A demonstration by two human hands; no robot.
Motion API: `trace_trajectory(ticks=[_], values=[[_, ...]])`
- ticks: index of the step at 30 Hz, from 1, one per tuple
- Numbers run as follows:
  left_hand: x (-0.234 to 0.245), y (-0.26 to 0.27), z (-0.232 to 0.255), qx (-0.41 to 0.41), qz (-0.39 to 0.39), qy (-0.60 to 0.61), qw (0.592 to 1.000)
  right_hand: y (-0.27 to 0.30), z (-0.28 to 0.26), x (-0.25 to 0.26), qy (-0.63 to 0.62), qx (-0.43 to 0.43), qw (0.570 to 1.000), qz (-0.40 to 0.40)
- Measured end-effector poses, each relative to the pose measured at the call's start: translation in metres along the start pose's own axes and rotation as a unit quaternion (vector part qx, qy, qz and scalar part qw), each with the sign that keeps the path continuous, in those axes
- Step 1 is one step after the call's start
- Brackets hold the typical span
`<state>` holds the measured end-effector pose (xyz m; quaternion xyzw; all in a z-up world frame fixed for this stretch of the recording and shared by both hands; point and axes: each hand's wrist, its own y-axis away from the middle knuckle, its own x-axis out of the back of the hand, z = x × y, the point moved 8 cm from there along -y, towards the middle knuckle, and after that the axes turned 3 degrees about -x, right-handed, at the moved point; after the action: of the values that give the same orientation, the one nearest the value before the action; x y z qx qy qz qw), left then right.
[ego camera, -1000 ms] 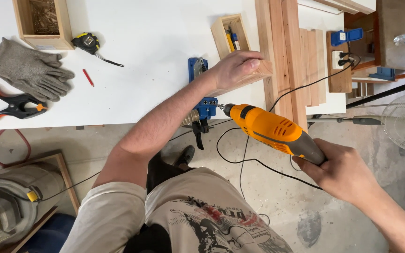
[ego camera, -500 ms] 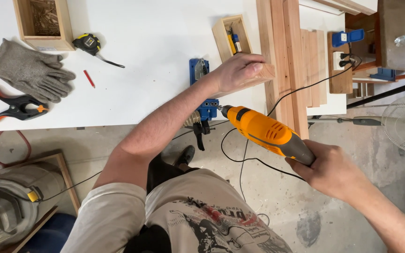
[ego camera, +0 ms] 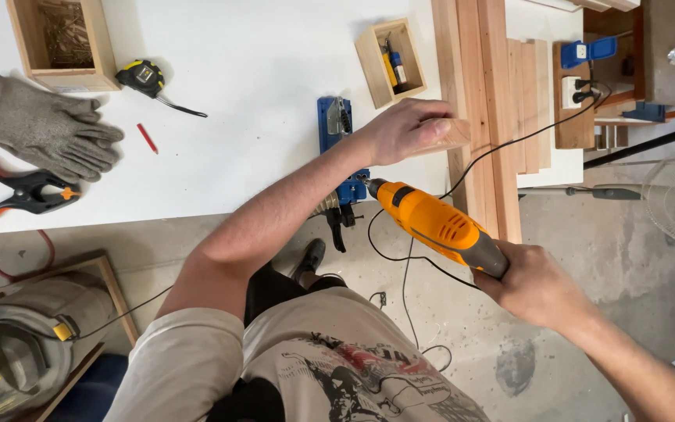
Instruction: The person uses a corded drill with a pocket-hole jig to drill angled holes into several small wooden planks. They repeatedly clamp each plank, drill, release, and swap to the next piece, finishing with a final plank by the end of the clip.
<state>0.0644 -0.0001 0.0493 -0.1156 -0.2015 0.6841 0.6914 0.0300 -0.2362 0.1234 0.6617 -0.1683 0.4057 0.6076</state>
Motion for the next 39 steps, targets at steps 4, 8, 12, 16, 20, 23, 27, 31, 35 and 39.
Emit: trace_trajectory(ticks=[4, 8, 12, 16, 20, 23, 27, 31, 35, 39], values=[[0.002, -0.001, 0.007, -0.030, 0.000, 0.002, 1.000, -0.008, 0.001, -0.004, 0.014, -0.035, 0.999, -0.020], [-0.006, 0.000, -0.011, -0.022, 0.010, 0.046, 0.999, -0.022, 0.012, -0.011, 0.084, -0.021, 0.996, -0.017], [-0.008, 0.000, -0.021, -0.030, 0.029, 0.077, 0.996, -0.037, 0.010, -0.010, 0.109, 0.011, 0.994, 0.002], [-0.002, 0.001, -0.006, -0.032, 0.031, 0.076, 0.996, -0.043, 0.007, -0.011, 0.118, 0.019, 0.993, -0.024], [-0.002, 0.001, -0.010, -0.042, 0.037, 0.074, 0.996, -0.048, 0.002, -0.011, 0.137, 0.027, 0.990, -0.025], [-0.004, 0.002, -0.013, -0.041, 0.034, 0.072, 0.996, -0.045, -0.003, -0.012, 0.131, 0.034, 0.991, -0.016], [0.000, -0.002, -0.013, -0.060, 0.044, 0.070, 0.995, -0.042, -0.001, -0.012, 0.066, 0.072, 0.995, 0.014], [0.004, -0.002, -0.007, -0.065, 0.050, 0.072, 0.994, -0.022, -0.005, -0.002, 0.058, 0.075, 0.995, 0.029], [0.001, -0.003, -0.010, -0.066, 0.049, 0.070, 0.994, -0.006, -0.005, 0.006, 0.080, 0.061, 0.994, 0.039], [0.001, 0.000, -0.011, -0.052, 0.040, 0.065, 0.996, -0.031, 0.001, -0.009, 0.079, 0.048, 0.996, 0.011]])
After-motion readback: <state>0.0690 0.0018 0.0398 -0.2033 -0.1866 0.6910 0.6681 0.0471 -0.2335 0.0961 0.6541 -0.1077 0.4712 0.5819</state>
